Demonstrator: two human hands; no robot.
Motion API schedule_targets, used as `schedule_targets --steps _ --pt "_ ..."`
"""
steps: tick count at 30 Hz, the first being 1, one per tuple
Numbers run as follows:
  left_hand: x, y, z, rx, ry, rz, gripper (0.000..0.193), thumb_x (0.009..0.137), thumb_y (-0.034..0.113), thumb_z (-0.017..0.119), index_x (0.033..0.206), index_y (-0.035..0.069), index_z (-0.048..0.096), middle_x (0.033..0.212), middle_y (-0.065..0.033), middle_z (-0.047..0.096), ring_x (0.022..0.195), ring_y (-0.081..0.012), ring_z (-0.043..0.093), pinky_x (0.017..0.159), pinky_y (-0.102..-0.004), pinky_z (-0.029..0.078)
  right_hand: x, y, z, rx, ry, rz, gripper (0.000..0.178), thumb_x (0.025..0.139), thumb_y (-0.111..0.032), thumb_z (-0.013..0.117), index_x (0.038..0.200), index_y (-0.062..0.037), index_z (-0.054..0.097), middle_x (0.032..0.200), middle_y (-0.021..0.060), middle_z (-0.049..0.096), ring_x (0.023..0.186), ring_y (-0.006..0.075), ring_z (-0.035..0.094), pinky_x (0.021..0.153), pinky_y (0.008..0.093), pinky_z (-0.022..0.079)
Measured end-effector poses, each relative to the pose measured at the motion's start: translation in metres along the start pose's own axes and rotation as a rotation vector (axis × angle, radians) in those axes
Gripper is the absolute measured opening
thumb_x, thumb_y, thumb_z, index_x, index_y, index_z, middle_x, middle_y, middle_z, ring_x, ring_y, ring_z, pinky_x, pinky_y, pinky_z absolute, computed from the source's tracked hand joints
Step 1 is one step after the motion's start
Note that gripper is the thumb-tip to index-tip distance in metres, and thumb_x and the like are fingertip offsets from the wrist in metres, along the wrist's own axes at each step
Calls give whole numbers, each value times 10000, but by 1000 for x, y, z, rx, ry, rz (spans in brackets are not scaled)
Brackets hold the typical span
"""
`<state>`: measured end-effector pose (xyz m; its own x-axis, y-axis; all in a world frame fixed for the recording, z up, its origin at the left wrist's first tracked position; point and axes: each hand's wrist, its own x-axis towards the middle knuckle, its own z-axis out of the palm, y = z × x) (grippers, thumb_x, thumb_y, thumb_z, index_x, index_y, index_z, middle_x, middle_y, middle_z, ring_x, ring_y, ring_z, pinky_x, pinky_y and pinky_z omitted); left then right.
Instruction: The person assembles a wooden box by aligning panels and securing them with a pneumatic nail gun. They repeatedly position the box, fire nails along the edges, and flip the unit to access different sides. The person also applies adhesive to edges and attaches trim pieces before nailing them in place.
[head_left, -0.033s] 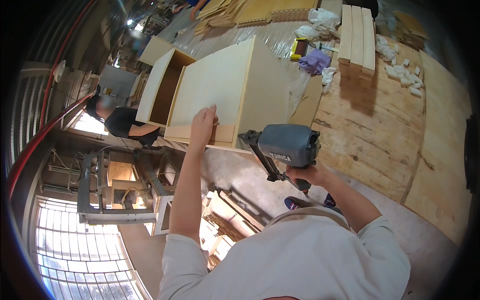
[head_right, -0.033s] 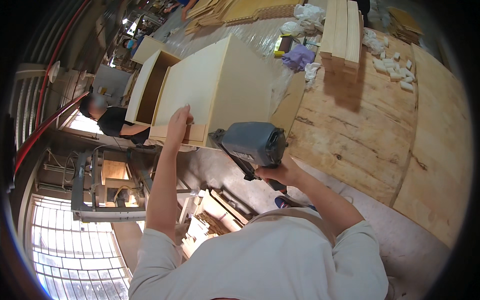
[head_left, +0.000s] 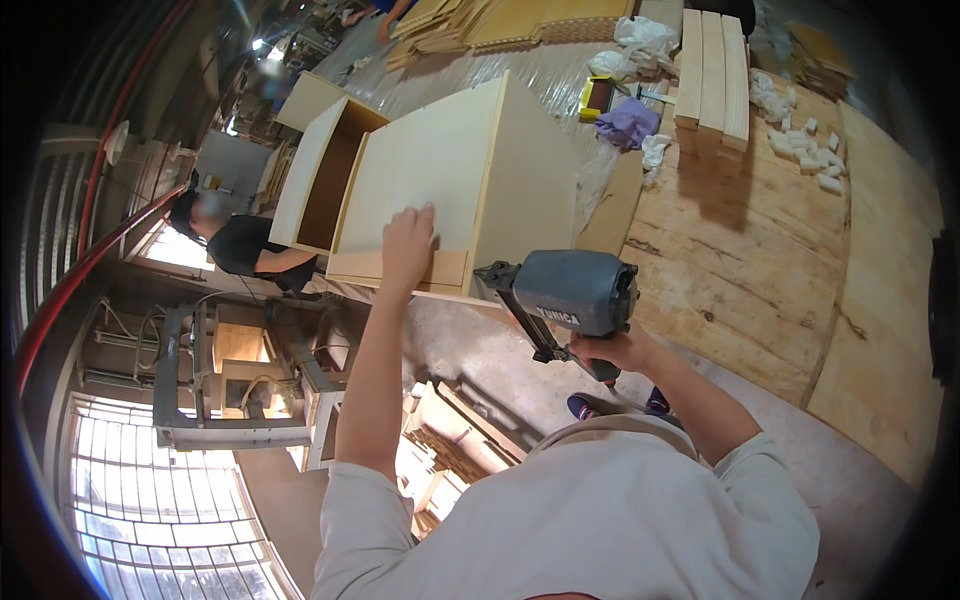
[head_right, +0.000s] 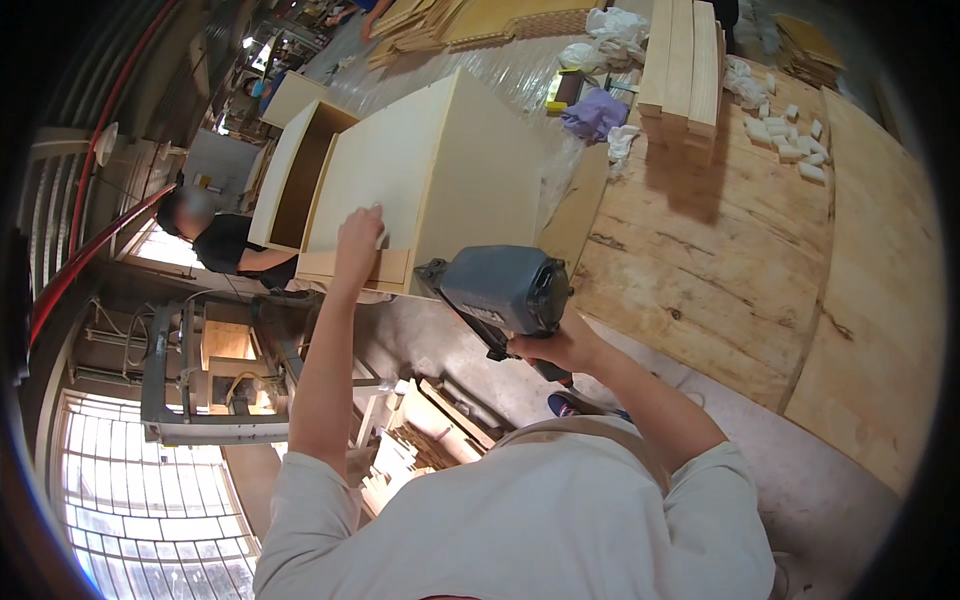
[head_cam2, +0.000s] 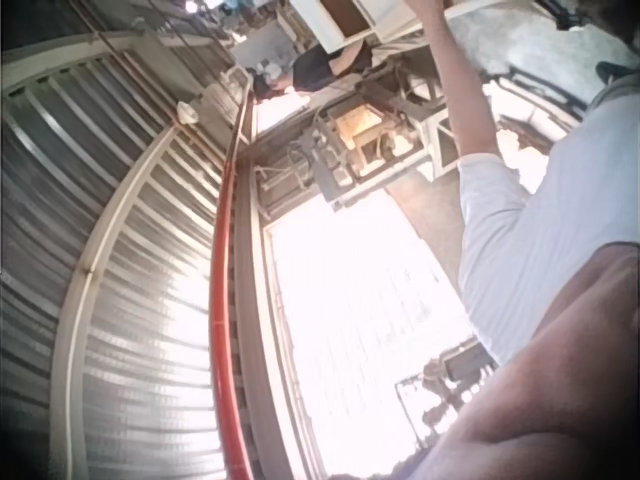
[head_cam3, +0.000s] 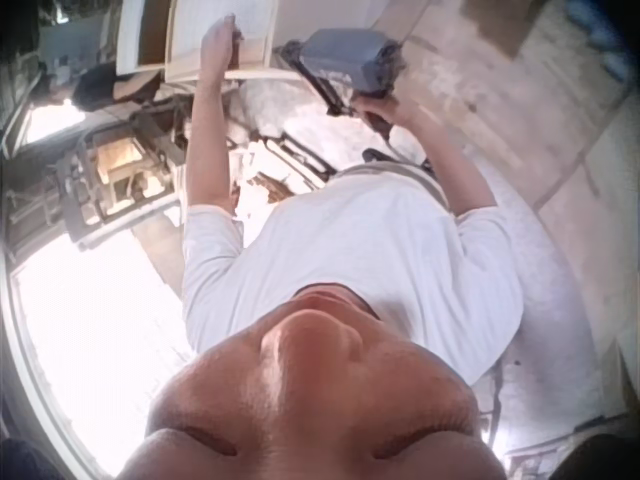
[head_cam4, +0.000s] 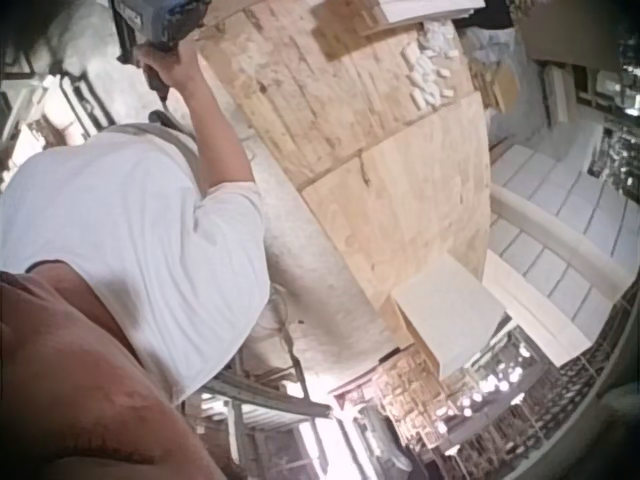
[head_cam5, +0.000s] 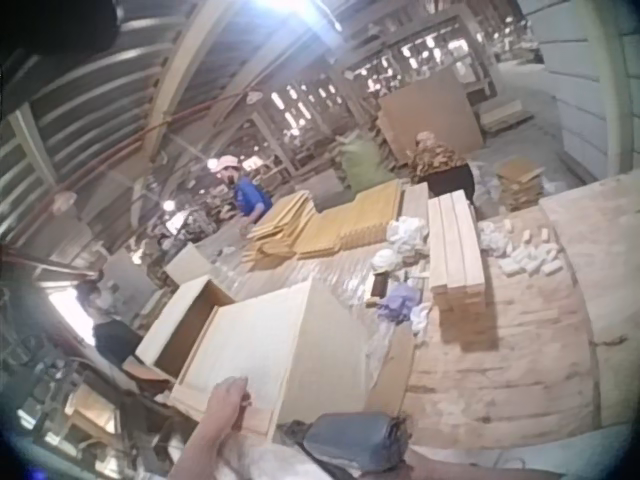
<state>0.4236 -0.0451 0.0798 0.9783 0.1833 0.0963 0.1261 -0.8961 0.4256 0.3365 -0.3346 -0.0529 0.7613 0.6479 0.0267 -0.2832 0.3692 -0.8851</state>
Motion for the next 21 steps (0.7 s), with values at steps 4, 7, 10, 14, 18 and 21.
schedule_targets --steps 4,7,10,14,18,21 --pt "1 14 20 414 205 238 447 933 424 452 1296 164 486 1271 -99 494 1176 -308 440 999 -454 324 -3 -4 -1 -85 19 14 218 774 -77 708 932 -24 566 680 38 579 579 126 562 535 293 457" --pt "-4 7 22 414 177 249 478 940 402 432 1354 162 453 1293 -118 489 1192 -322 433 1014 -456 318 -5 2 -1 -48 -8 49 222 782 -89 709 939 -19 569 693 40 583 583 126 560 538 294 457" --pt "-10 5 23 346 122 236 490 945 364 424 1380 139 423 1334 -135 465 1198 -333 430 1024 -455 313 -4 -2 0 -37 5 70 211 784 -91 708 932 -20 575 695 41 584 589 126 560 544 292 457" --pt "-16 4 20 291 185 323 466 941 299 439 1353 82 435 1278 -151 499 1146 -333 456 994 -429 338 -3 -2 2 -99 11 111 194 784 -92 707 918 -27 582 681 38 582 604 126 561 557 291 455" --pt "-37 16 21 -31 284 192 320 917 220 463 1157 34 564 1016 -127 576 964 -301 499 861 -394 396 -1 -6 -2 -71 -18 84 191 788 -97 704 918 -28 583 671 35 581 599 126 562 554 290 451" --pt "-47 3 23 53 351 512 221 887 175 467 928 18 618 847 -104 541 845 -279 483 764 -368 400 -1 -6 -1 -100 -8 83 187 789 -94 700 919 -28 583 665 34 581 584 125 560 545 288 449"
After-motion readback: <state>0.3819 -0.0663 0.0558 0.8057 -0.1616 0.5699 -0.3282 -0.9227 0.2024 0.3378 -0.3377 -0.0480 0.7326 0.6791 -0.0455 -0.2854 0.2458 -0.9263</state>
